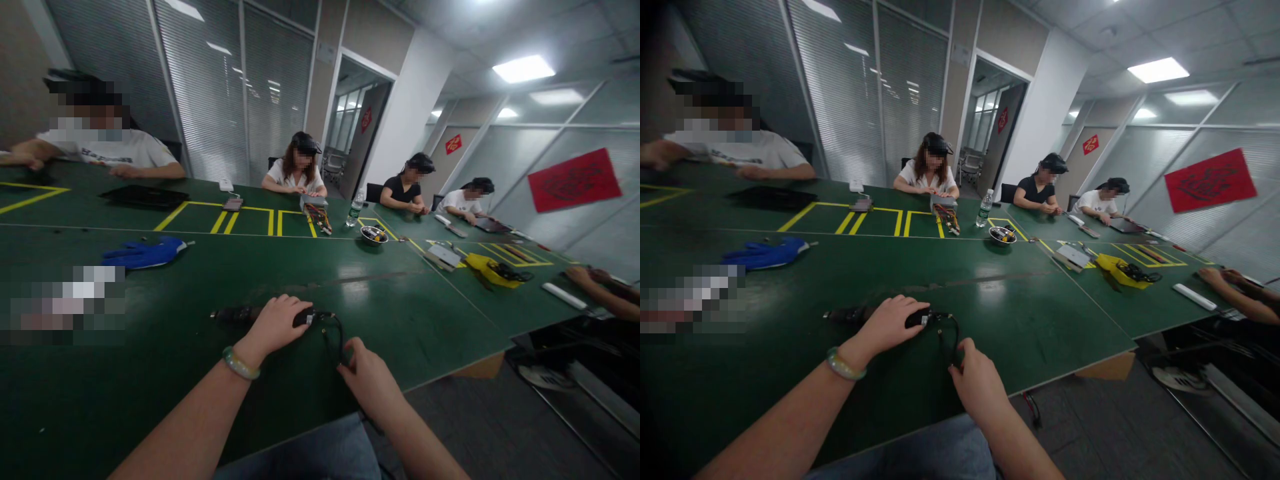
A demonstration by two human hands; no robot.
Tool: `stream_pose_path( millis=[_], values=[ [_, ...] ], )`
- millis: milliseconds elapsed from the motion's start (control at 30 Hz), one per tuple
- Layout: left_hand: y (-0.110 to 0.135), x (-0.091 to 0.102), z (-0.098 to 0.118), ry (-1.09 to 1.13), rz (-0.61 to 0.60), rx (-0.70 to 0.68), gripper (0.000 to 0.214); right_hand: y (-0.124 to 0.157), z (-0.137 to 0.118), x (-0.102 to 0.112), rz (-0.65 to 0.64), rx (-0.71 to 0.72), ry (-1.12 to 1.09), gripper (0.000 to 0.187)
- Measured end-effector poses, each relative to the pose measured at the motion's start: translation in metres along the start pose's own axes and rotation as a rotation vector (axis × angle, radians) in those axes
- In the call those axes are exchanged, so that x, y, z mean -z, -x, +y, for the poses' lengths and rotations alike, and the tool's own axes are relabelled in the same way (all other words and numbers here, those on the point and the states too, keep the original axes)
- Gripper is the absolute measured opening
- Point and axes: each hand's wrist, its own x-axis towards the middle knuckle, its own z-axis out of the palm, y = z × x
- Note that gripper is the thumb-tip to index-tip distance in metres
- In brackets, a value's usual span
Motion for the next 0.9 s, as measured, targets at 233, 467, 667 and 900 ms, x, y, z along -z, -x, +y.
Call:
stream_pose_path(
  millis=[233, 467, 667, 900],
  values=[
    [-0.002, -0.007, 0.026, -0.008, 0.041, -0.079, 0.047, -0.044, -0.007, -0.01, 0.108, 0.118, 0.093, 0.028],
    [-0.008, -0.02, 0.034, -0.045, 0.019, -0.077, 0.035, -0.083, 0.005, -0.006, -0.095, 0.091, -0.154, 0.012],
    [-0.01, -0.018, 0.031, 0.001, 0.009, -0.044, 0.031, -0.09, 0.022, -0.018, -0.121, 0.004, -0.475, 0.011],
    [-0.011, -0.018, 0.03, 0.02, 0.005, -0.045, 0.034, -0.092, 0.009, -0.016, 0.071, 0.03, -0.239, 0.008]
  ],
)
